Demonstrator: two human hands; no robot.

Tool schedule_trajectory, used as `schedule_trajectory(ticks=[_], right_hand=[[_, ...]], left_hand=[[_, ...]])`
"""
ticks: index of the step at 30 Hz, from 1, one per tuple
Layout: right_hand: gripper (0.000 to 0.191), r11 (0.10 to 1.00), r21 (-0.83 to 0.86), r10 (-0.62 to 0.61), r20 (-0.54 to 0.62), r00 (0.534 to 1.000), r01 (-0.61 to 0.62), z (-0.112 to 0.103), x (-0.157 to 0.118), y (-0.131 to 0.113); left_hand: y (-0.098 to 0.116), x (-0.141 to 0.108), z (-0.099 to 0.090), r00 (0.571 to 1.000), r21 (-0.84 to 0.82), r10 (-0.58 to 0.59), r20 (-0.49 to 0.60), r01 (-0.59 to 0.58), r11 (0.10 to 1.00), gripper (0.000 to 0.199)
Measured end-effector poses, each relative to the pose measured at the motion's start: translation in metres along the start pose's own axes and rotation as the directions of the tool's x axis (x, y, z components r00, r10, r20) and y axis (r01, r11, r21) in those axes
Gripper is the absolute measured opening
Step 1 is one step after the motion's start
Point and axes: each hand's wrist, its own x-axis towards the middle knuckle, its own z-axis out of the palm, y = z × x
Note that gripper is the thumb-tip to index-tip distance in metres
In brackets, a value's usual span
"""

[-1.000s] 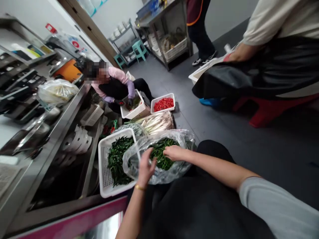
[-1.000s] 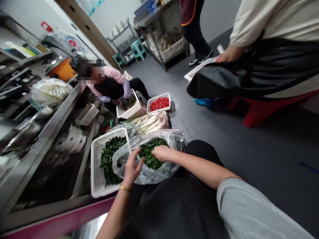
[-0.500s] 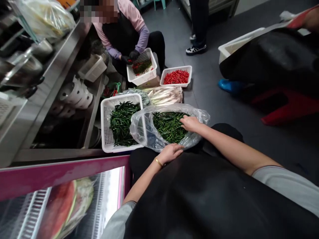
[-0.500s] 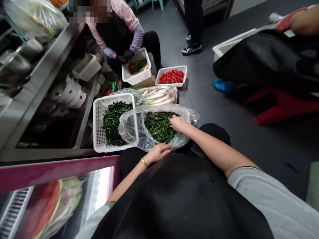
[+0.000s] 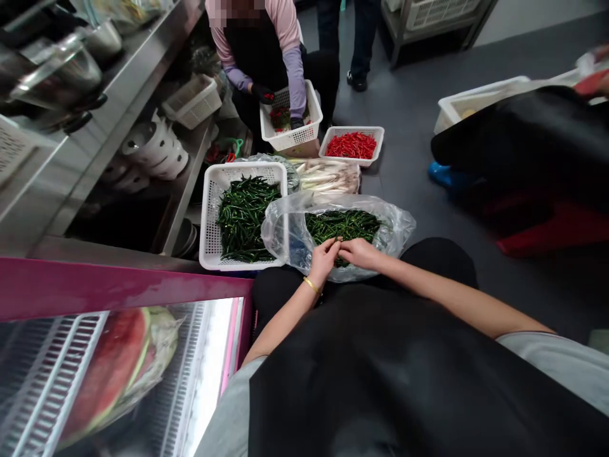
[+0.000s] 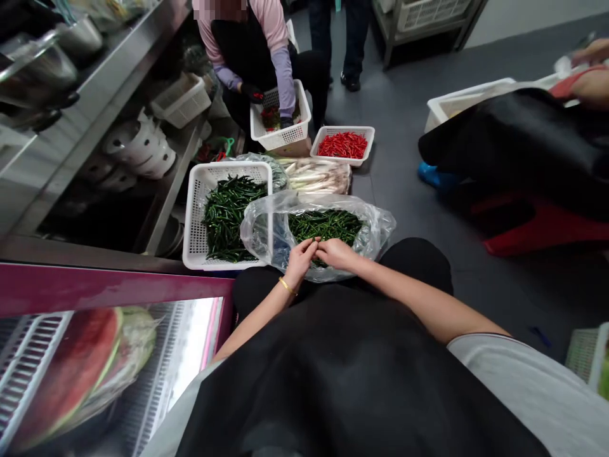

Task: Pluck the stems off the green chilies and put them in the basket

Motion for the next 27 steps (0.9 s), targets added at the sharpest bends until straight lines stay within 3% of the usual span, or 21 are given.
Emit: schedule_trajectory(ticks=[4,8,10,13,15,17,19,22,24,27], right_hand=[[0.041,0.99,0.143,0.014,0.064,0.998,-0.023,0.017,-0.02,0.004],[0.047,0.976,0.219,-0.023,0.044,0.999,0.013,0.019,-0.033,0.013],[0.047,0.932,0.359,-0.081,0.055,0.995,0.056,0.018,-0.033,0.013],[0.055,0.804,0.591,0.04,0.046,0.998,-0.059,0.014,-0.024,0.018],[0.059,0.77,0.623,0.156,0.025,0.987,-0.137,0.009,-0.014,0.025],[0.052,0.882,0.446,0.182,-0.034,0.983,-0.148,0.007,-0.001,0.032],[0.039,0.992,0.062,0.115,-0.061,0.992,-0.111,0.008,0.013,0.036],[0.035,0.902,-0.431,0.027,0.044,0.999,-0.005,0.011,0.034,0.033],[0.033,0.848,-0.525,-0.013,0.123,0.992,0.077,0.009,0.043,0.03],[0.028,0.879,-0.467,-0.087,0.045,0.995,0.098,-0.002,0.045,0.028]], left_hand=[[0.0,-0.022,-0.008,0.989,0.132,-0.016,0.144,-0.004,0.991,0.028],[0.007,-0.046,-0.013,0.905,0.243,-0.057,0.421,-0.052,0.969,0.028],[0.016,-0.049,-0.013,0.879,0.269,-0.024,0.477,-0.12,0.956,0.028],[0.032,-0.048,-0.013,0.842,0.241,0.033,0.538,-0.191,0.952,0.027],[0.04,-0.043,-0.016,0.829,0.154,0.037,0.558,-0.147,0.977,0.027],[0.043,-0.036,-0.023,0.874,0.005,0.01,0.486,-0.014,1.0,0.027],[0.042,-0.025,-0.034,0.943,-0.205,-0.041,0.33,0.114,0.972,0.027],[0.039,-0.01,-0.052,0.988,-0.422,-0.124,0.095,0.153,0.894,0.024],[0.036,-0.005,-0.059,0.984,-0.415,-0.179,0.006,0.165,0.895,0.024],[0.031,-0.006,-0.056,0.974,-0.295,-0.226,-0.032,0.207,0.933,0.026]])
